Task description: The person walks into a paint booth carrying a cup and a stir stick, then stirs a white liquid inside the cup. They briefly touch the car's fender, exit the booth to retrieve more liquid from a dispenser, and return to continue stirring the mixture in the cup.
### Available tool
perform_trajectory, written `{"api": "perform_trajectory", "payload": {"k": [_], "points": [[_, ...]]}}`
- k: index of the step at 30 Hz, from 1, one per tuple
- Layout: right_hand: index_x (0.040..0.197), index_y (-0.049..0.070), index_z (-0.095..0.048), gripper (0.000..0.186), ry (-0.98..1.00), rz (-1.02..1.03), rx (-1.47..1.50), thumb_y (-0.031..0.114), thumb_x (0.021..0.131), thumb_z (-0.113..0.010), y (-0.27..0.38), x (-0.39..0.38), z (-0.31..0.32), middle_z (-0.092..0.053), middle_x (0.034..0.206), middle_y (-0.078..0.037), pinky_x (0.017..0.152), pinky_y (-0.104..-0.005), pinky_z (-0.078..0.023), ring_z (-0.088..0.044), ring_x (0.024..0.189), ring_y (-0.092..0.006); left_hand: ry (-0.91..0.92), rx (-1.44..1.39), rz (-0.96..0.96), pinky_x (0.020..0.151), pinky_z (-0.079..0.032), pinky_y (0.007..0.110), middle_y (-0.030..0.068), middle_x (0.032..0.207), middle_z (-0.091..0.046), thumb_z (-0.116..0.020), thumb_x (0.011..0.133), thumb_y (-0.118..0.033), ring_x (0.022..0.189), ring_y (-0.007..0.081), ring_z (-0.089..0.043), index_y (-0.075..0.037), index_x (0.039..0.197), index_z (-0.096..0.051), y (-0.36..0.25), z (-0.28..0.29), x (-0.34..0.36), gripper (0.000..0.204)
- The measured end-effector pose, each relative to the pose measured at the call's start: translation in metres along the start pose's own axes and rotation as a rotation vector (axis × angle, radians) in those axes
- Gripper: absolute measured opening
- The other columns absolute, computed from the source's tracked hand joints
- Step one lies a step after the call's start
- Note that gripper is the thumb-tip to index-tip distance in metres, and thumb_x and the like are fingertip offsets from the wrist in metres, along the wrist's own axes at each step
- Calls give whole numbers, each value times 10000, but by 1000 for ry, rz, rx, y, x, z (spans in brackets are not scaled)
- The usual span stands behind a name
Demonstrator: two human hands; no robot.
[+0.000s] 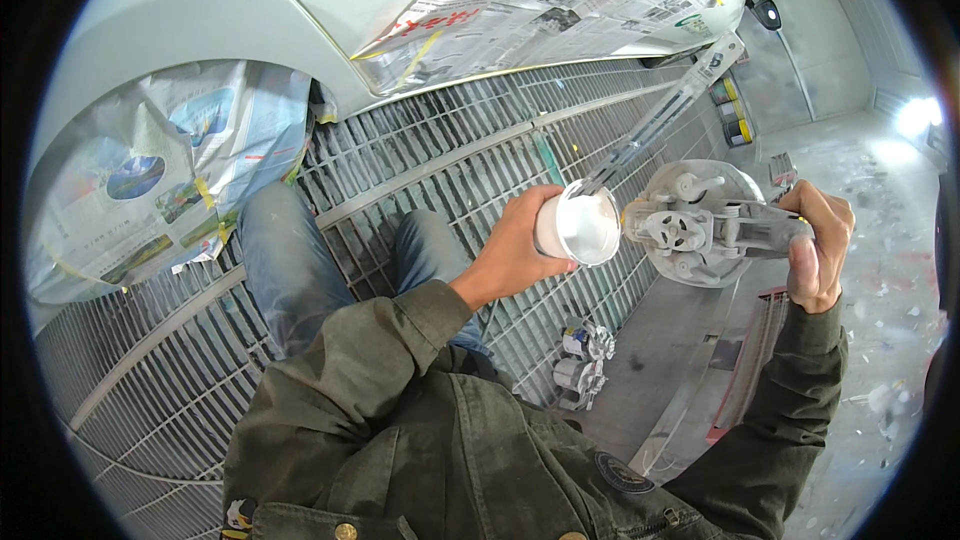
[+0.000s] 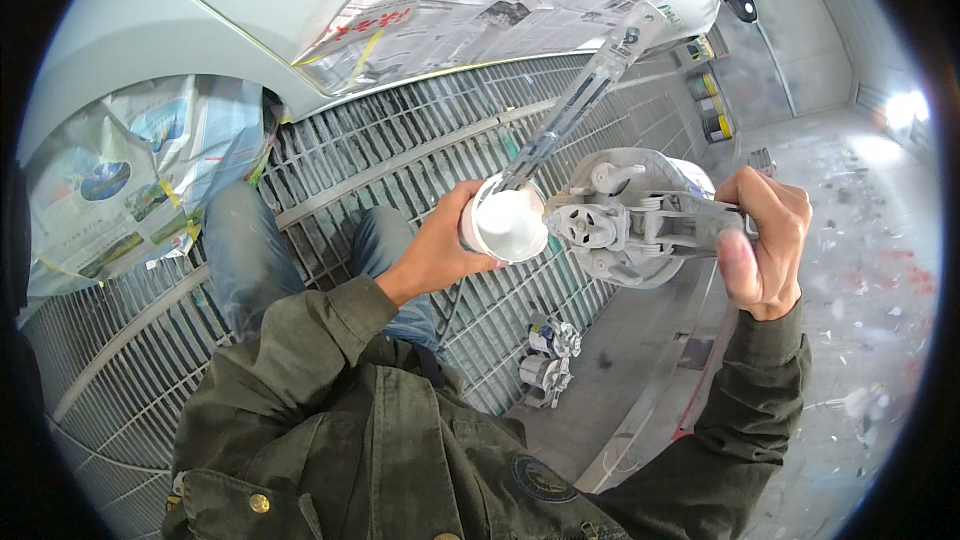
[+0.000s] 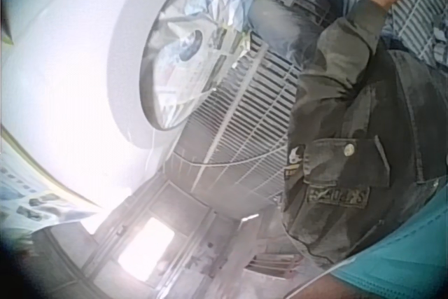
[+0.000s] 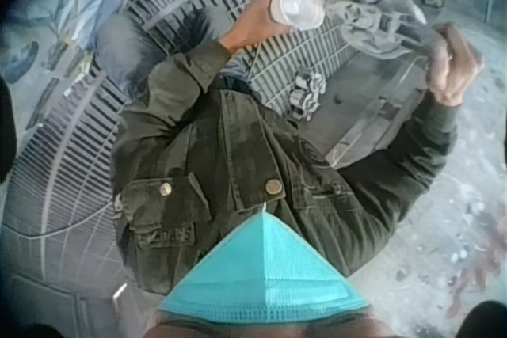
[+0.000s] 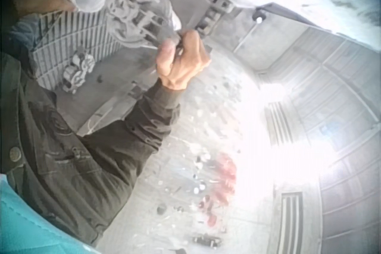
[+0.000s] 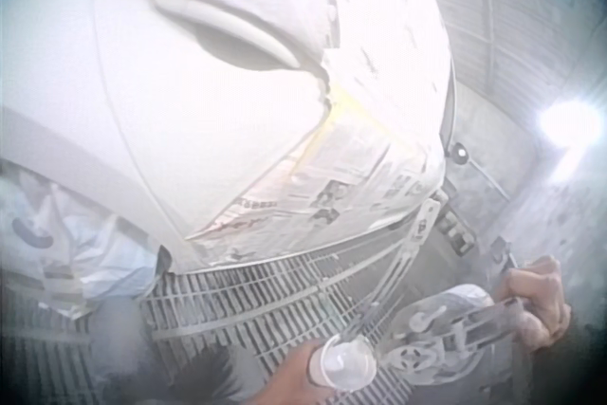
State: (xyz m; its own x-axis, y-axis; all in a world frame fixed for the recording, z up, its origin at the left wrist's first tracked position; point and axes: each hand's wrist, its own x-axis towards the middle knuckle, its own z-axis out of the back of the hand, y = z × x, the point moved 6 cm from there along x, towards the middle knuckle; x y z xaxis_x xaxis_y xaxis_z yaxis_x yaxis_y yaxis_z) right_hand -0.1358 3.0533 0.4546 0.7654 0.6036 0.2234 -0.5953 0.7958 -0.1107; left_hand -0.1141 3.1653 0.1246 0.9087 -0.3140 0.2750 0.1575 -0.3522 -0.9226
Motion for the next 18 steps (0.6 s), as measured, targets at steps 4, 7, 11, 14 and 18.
{"api": "perform_trajectory", "payload": {"k": [4, 7, 11, 14, 18], "points": [[666, -20, -488, 625, 21, 1, -18, 575, 852, -532, 1, 4, 3, -471, 580, -109, 487, -349, -334, -452, 486, -246, -7, 13, -19, 1100, -367, 463, 157, 1324, -522, -906, 674, -176, 1274, 366, -450, -70, 1390, -451, -4, -1, 1, 855], [663, -20, -477, 626, 8, 6, -5, 569, 869, -517, 3, 6, 4, -464, 580, -110, 486, -351, -322, -440, 483, -244, -5, -4, 0, 1103, -363, 469, 159, 1326, -520, -904, 679, -182, 1273, 366, -450, -69, 1391, -451, -5, -1, 1, 852], [662, -19, -473, 635, 5, 3, 3, 572, 894, -491, 8, 8, 5, -456, 580, -109, 486, -353, -308, -428, 480, -239, -17, 0, -15, 1100, -364, 469, 162, 1324, -518, -909, 677, -187, 1272, 368, -451, -67, 1390, -451, -6, 2, 0, 856], [662, -19, -476, 641, 4, -5, 3, 575, 902, -479, 9, 8, 6, -453, 582, -108, 489, -353, -306, -429, 482, -238, -2, 23, -21, 1104, -375, 443, 151, 1335, -517, -919, 680, -172, 1283, 332, -468, -53, 1411, -433, -6, 1, 1, 885], [664, -20, -487, 644, -6, -9, -4, 578, 904, -473, 12, 8, 8, -451, 583, -105, 492, -354, -304, -433, 484, -236, 14, 67, -14, 1110, -398, 396, 130, 1359, -514, -930, 691, -139, 1308, 258, -499, -24, 1454, -398, -8, 2, 0, 937]]}}
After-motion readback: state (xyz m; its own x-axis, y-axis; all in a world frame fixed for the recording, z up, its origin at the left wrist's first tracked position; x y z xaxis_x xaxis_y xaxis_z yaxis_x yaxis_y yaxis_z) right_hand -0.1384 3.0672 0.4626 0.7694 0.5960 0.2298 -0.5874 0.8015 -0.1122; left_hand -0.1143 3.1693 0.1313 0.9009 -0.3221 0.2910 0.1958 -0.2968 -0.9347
